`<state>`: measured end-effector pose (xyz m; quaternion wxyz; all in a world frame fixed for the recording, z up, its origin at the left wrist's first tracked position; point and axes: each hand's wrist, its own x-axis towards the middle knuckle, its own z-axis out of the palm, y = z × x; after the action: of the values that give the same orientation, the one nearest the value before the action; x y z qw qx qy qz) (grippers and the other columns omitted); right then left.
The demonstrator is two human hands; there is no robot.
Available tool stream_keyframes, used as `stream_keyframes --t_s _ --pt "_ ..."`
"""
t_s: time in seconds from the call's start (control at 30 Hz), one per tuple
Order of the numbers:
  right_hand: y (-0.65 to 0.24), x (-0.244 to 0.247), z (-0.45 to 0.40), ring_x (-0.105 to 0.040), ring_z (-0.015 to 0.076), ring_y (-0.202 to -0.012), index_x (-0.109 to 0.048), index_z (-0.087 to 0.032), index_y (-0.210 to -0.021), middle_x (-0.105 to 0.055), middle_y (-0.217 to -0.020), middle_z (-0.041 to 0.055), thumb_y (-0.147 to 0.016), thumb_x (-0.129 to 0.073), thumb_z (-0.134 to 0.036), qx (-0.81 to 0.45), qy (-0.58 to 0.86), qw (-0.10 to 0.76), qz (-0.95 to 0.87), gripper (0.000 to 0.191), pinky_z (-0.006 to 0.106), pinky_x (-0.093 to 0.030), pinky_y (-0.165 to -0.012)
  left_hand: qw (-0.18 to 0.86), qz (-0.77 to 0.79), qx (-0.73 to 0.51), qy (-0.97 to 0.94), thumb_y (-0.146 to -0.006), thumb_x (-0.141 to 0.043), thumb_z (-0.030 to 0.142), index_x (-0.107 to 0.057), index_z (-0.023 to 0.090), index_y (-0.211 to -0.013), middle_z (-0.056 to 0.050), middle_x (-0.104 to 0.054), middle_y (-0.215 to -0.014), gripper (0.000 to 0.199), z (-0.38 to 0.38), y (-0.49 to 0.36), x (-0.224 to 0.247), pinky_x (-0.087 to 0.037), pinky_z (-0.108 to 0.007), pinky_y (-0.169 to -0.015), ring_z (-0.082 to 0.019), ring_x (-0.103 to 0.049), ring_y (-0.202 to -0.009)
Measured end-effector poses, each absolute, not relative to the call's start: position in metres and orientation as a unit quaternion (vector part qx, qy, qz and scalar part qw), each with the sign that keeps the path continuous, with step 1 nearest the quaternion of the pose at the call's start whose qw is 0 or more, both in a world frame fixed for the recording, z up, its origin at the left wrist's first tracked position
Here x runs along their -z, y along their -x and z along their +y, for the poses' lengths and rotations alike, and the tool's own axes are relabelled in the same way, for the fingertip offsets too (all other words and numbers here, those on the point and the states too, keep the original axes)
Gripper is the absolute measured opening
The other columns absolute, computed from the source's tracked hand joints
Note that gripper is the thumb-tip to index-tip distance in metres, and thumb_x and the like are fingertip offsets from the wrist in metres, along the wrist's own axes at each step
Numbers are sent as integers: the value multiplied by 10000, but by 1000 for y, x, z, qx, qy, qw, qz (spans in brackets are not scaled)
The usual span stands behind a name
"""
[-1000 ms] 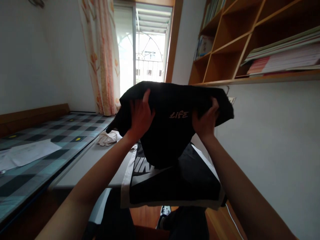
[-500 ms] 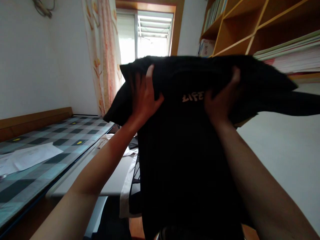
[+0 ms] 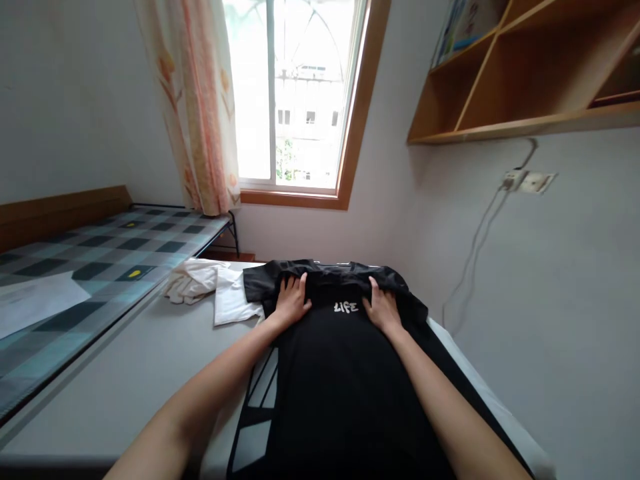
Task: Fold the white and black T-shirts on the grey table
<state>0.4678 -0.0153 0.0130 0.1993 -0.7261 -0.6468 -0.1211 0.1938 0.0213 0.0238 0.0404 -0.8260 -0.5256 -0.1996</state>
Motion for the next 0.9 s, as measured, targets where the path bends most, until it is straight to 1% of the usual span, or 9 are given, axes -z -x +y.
stream_keyframes --t_s 0.07,0.17,0.37,0.43,0.53,0.63,0.7,0.8,0.9 --pt "-477 6 -2 -371 337 -1355 -339 -137 -1455 -450 -1448 187 -866 -481 -332 72 734 189 -648 636 470 -327 -1071 -22 -550 147 822 -845 -532 413 -309 102 -1477 -191 -440 -1462 740 34 -194 -10 -134 -535 -1171 -361 -280 -1412" --pt "-489 11 14 -394 309 -1345 -325 -137 -1459 -451 -1446 180 -850 -481 -339 50 721 222 -655 660 447 -358 -1062 -67 -560 126 816 -843 -530 452 -289 108 -1486 -178 -403 -1496 768 46 -192 -9 -138 -525 -1170 -364 -268 -1419" --pt "-476 -37 23 -363 346 -1322 -237 -27 -1482 -479 -1402 216 -796 -478 -214 165 702 292 -628 751 485 -323 -1068 -24 -534 243 809 -879 -499 387 -287 112 -1484 -149 -448 -1463 698 51 -189 -44 -317 -386 -1095 -289 -400 -1330" --pt "-467 -55 27 -359 336 -1308 -242 -28 -1487 -513 -1372 208 -798 -438 -135 202 709 285 -613 725 476 -306 -1066 14 -537 283 795 -886 -488 345 -321 142 -1472 -129 -497 -1422 642 56 -187 -56 -350 -386 -1053 -282 -418 -1295" --pt "-459 -73 43 -414 313 -1241 -447 -115 -1408 -630 -1216 159 -842 -393 -111 188 735 226 -610 569 453 -298 -1052 38 -569 269 776 -885 -487 299 -499 205 -1350 -104 -615 -1273 474 75 -184 -64 -352 -439 -1015 -300 -456 -1216" --pt "-460 -73 67 -481 299 -1157 -638 -194 -1223 -650 -1147 138 -871 -406 -148 99 776 131 -609 425 438 -342 -993 -3 -596 182 783 -875 -514 304 -662 232 -1099 -99 -662 -1121 277 101 -182 -58 -374 -440 -967 -295 -510 -1118" --pt "-465 -68 84 -491 295 -1152 -668 -215 -1193 -594 -1231 148 -868 -458 -190 52 790 90 -605 388 408 -379 -944 -18 -607 140 782 -843 -564 310 -698 227 -987 -110 -621 -1157 213 117 -184 -50 -381 -429 -957 -296 -502 -1136" --pt "-475 -59 105 -475 301 -1197 -666 -251 -1209 -522 -1337 135 -856 -536 -282 17 794 93 -601 378 382 -403 -918 -38 -590 133 795 -767 -666 348 -711 242 -903 -91 -555 -1244 179 136 -188 -41 -364 -441 -985 -305 -462 -1199" --pt "-486 -52 119 -555 270 -1116 -665 -254 -1173 -625 -1229 97 -881 -514 -352 -48 781 125 -609 342 368 -424 -881 -163 -529 136 821 -725 -710 459 -696 236 -883 -54 -636 -1100 274 154 -192 -36 -402 -407 -950 -274 -532 -1106"
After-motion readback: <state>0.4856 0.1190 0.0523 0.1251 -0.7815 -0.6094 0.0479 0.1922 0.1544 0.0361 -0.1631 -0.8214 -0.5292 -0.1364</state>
